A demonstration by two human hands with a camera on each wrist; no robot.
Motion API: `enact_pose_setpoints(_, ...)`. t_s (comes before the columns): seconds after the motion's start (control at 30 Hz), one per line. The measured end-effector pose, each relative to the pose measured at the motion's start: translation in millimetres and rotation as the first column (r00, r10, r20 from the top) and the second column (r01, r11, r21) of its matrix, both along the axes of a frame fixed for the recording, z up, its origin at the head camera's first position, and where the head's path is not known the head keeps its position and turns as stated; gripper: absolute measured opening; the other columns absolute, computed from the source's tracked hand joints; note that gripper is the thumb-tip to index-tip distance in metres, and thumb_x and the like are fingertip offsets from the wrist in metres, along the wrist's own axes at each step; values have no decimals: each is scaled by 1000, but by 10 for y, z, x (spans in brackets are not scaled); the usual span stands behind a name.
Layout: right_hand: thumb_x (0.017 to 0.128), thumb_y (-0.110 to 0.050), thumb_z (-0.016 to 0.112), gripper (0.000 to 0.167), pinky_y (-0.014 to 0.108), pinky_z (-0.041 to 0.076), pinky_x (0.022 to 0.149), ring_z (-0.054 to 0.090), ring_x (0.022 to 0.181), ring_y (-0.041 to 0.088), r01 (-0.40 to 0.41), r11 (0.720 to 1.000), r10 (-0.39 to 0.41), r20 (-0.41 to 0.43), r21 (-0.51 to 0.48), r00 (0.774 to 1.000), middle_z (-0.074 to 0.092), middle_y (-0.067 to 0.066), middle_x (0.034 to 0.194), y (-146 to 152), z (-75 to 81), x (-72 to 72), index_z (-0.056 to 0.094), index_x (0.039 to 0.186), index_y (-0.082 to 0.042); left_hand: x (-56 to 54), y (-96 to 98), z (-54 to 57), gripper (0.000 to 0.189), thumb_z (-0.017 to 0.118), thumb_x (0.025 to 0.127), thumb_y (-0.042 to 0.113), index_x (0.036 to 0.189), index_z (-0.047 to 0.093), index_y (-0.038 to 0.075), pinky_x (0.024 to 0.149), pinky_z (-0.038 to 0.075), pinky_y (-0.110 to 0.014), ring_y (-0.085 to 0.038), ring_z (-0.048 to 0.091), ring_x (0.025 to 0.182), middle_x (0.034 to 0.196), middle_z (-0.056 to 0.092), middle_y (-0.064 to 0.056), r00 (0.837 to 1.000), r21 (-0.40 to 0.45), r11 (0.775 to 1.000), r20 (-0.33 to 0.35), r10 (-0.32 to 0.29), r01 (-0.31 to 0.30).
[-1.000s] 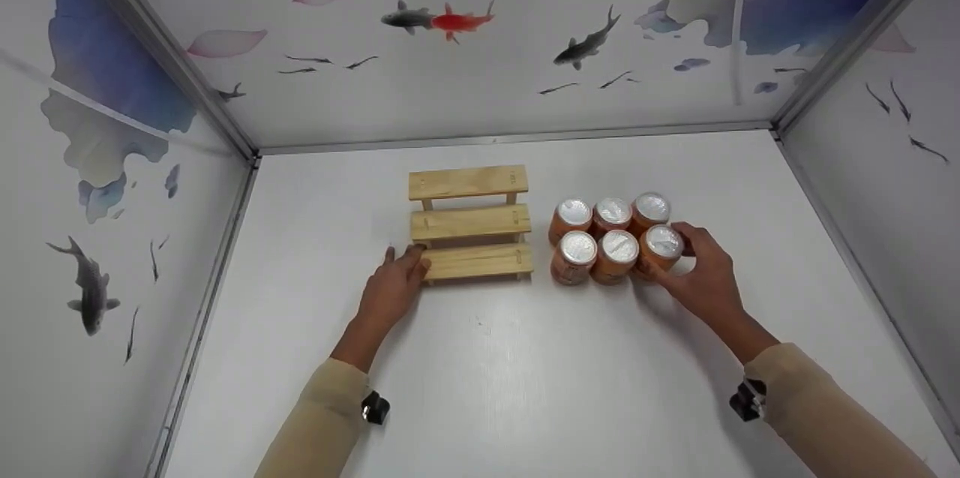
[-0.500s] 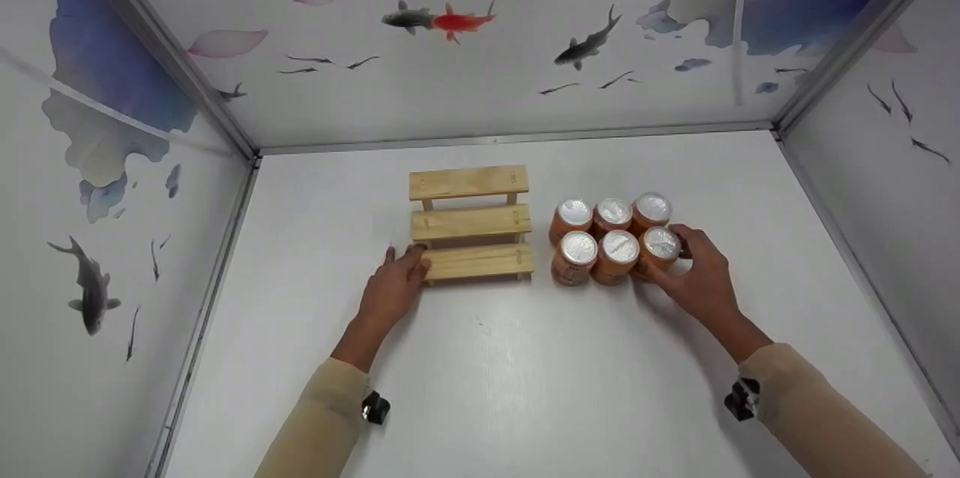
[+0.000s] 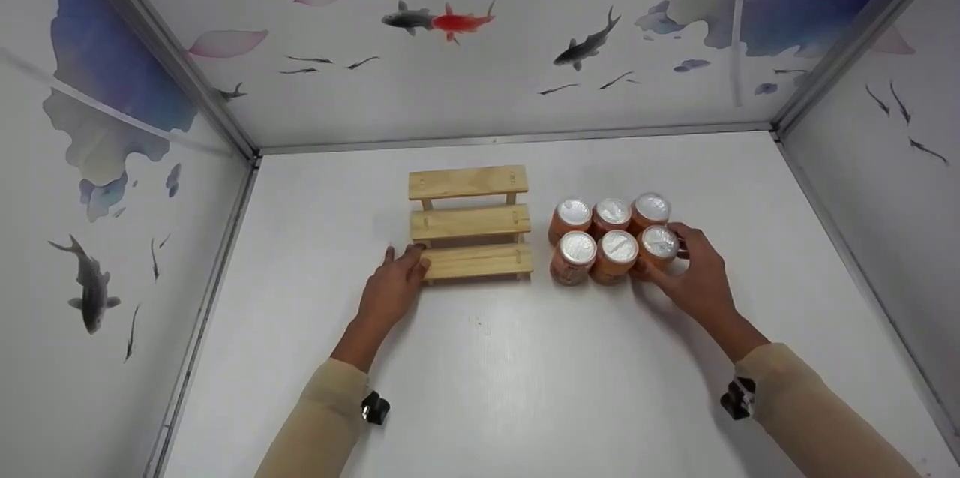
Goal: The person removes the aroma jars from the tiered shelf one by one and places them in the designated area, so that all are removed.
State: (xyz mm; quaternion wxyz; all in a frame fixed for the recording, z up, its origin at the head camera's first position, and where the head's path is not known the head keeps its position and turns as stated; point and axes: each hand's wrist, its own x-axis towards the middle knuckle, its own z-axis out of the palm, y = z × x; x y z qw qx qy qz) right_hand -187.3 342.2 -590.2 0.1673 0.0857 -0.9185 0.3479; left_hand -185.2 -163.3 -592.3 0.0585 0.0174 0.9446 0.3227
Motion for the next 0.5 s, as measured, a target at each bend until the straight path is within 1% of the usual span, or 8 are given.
enact_pose_setpoints(0.17,88,-16,96,76,59,60,94,71,119,38,-5,1000,6,15,-16,1000,66,24,138,-16,13,-13,56,150,4,-35,-9,1,51,54,118,41,162,57,16,121,43,-73,-53,38,162,166,55,-17,1000,5,1000,-14,6,-6)
enact_pose_setpoints(0.3,90,-19,95,78,61,59,96,69,123,40,-12,1000,13,30,-17,999,65,24,141,-27,21,-12,54,153,2,-51,-40,-4,55,56,117,44,164,56,14,127,39,-69,-50,38,163,168,53,-16,1000,30,999,-6,19,-19)
enact_pose_setpoints(0.33,90,-19,95,78,61,58,96,68,124,40,-14,1000,15,32,-11,999,65,24,141,-30,26,-11,54,153,1,-53,-54,-5,55,56,116,44,163,56,14,129,38,-68,-50,38,163,169,53,-16,1000,41,999,-6,23,-22)
enact_pose_setpoints(0.4,92,-21,93,78,61,57,96,67,125,41,-16,1000,16,35,7,999,65,25,141,-33,34,-8,53,155,1,-54,-92,-6,60,58,115,47,165,53,13,131,35,-66,-49,37,164,171,50,-16,999,57,998,-9,33,-32)
enact_pose_setpoints(0.5,95,-23,91,79,63,55,101,65,129,44,-14,999,13,35,38,999,63,25,144,-35,52,-7,50,158,1,-57,-157,17,65,60,113,49,168,49,14,132,34,-66,-49,37,164,173,48,-16,998,64,997,-28,52,-50)
